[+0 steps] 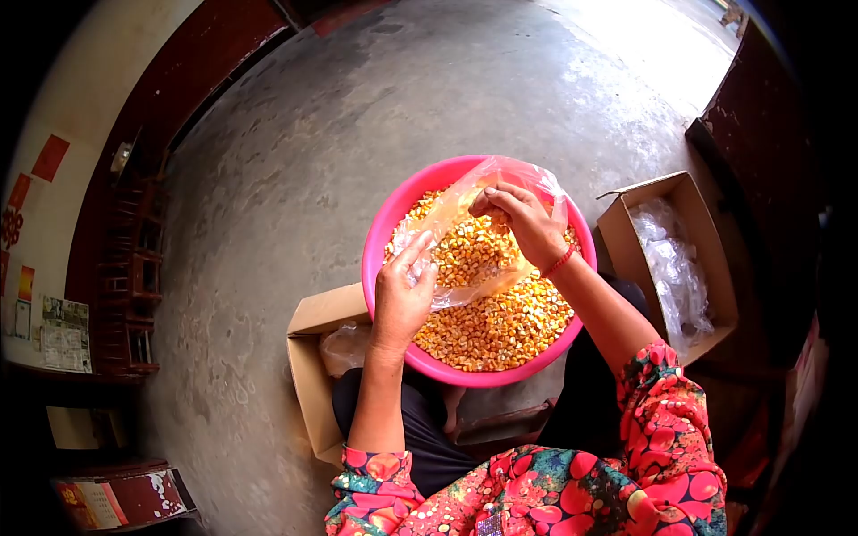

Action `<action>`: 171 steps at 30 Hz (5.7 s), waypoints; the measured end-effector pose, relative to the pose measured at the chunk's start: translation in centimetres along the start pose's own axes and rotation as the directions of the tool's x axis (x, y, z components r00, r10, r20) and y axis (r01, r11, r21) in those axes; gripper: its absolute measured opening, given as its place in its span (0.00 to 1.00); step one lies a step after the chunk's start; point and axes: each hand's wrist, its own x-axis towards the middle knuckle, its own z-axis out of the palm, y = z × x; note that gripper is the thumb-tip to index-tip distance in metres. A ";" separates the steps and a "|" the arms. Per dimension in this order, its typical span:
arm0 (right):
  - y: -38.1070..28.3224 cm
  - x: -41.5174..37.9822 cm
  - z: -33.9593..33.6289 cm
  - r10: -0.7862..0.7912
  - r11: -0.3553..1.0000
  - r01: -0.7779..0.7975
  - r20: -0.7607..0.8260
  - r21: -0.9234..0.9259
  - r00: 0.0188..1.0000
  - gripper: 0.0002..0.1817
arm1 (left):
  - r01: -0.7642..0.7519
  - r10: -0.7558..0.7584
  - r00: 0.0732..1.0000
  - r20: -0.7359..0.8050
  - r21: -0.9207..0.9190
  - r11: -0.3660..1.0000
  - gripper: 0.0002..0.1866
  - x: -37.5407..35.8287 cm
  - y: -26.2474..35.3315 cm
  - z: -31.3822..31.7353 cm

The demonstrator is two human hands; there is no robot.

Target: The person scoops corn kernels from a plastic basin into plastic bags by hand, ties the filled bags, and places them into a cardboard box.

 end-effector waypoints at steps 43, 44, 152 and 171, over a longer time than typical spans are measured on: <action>10.0 -6.9 5.7 0.114 0.356 0.695 0.767 -0.624 0.631 0.10 | 0.026 -0.026 1.000 -0.018 -0.019 0.999 0.20 0.1 -0.7 0.1; 10.0 -6.8 5.8 0.113 0.371 0.694 0.772 -0.617 0.626 0.11 | 0.022 -0.023 1.000 -0.019 -0.020 1.000 0.20 0.1 -0.8 0.1; -2.4 -4.7 5.5 0.272 0.901 -0.426 0.663 0.078 0.697 0.16 | 0.040 -0.041 0.999 -0.025 -0.046 0.998 0.21 -0.1 -0.3 -0.4; -1.3 -0.6 0.6 0.058 0.997 -0.071 0.349 0.024 0.935 0.11 | 0.028 -0.027 0.999 -0.023 0.009 1.000 0.21 -0.1 0.0 -0.1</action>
